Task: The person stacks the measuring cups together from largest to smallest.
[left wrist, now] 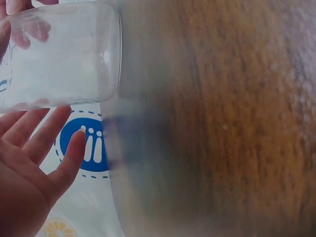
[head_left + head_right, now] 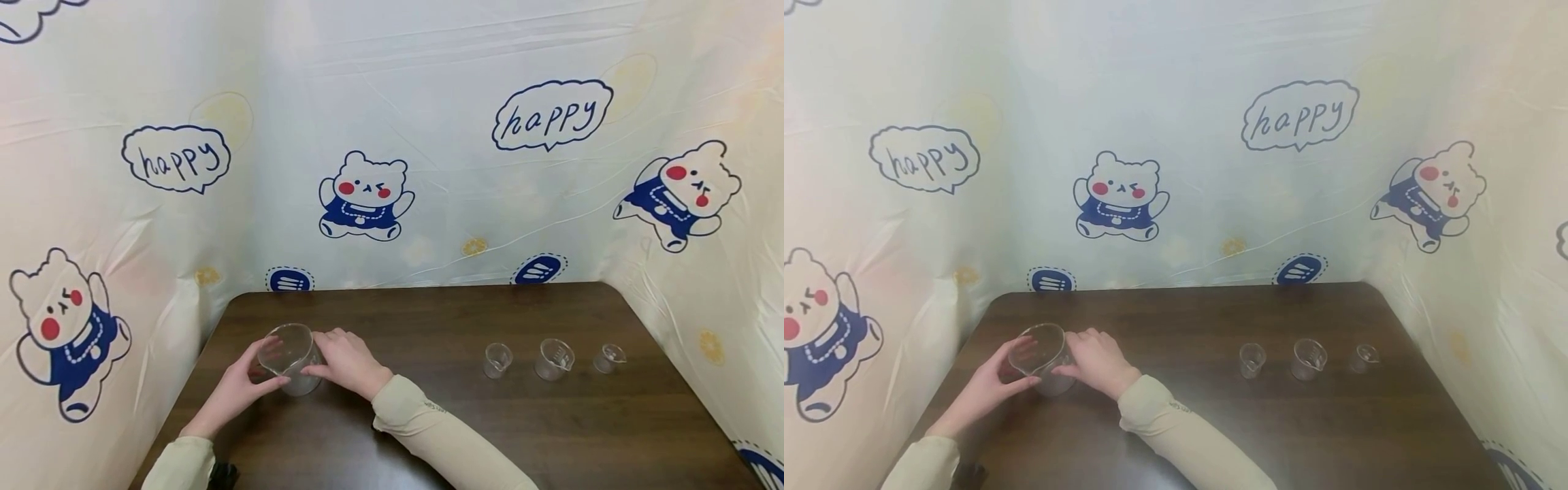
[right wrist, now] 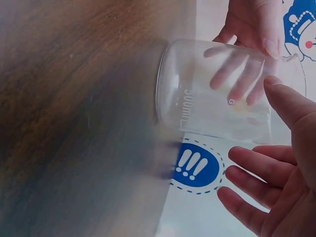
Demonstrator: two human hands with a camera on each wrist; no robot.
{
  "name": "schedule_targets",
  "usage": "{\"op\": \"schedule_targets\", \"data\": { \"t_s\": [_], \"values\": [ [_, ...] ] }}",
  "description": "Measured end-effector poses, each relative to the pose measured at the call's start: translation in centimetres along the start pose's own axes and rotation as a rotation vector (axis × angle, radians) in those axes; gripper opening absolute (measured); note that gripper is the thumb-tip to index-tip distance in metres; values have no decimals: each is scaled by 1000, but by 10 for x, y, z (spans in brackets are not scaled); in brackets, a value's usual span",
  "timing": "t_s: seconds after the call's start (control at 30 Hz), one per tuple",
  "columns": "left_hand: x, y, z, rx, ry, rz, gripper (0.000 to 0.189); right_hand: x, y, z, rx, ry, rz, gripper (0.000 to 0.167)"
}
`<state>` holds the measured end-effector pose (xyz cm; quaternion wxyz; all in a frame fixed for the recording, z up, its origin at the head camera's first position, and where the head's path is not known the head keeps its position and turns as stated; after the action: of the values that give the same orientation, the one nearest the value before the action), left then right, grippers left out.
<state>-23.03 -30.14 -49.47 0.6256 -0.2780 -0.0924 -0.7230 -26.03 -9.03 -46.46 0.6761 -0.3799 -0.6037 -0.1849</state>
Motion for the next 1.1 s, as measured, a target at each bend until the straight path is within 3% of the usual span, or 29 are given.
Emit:
{"op": "schedule_targets", "data": {
  "t_s": [0.57,0.87,1.1],
  "values": [
    [-6,-2,5,45,20,10,79,11,4,7,15,-1,6,59],
    [-13,-5,15,-5,40,3,77,17,12,13,20,21,28,59],
    [-17,-7,24,14,37,3,78,23,16,19,22,33,38,60]
  ]
}}
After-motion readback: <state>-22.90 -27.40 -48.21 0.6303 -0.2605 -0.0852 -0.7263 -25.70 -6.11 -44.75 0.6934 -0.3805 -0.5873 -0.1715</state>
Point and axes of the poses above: each hand's wrist, its own y-axis away from the middle knuckle, its own x-axis out of the back of the hand, z = x × y, the point moved 5 cm from there along -y, towards the middle knuckle, and after that the axes turned 15 degrees about y, right-handed, at the moved point
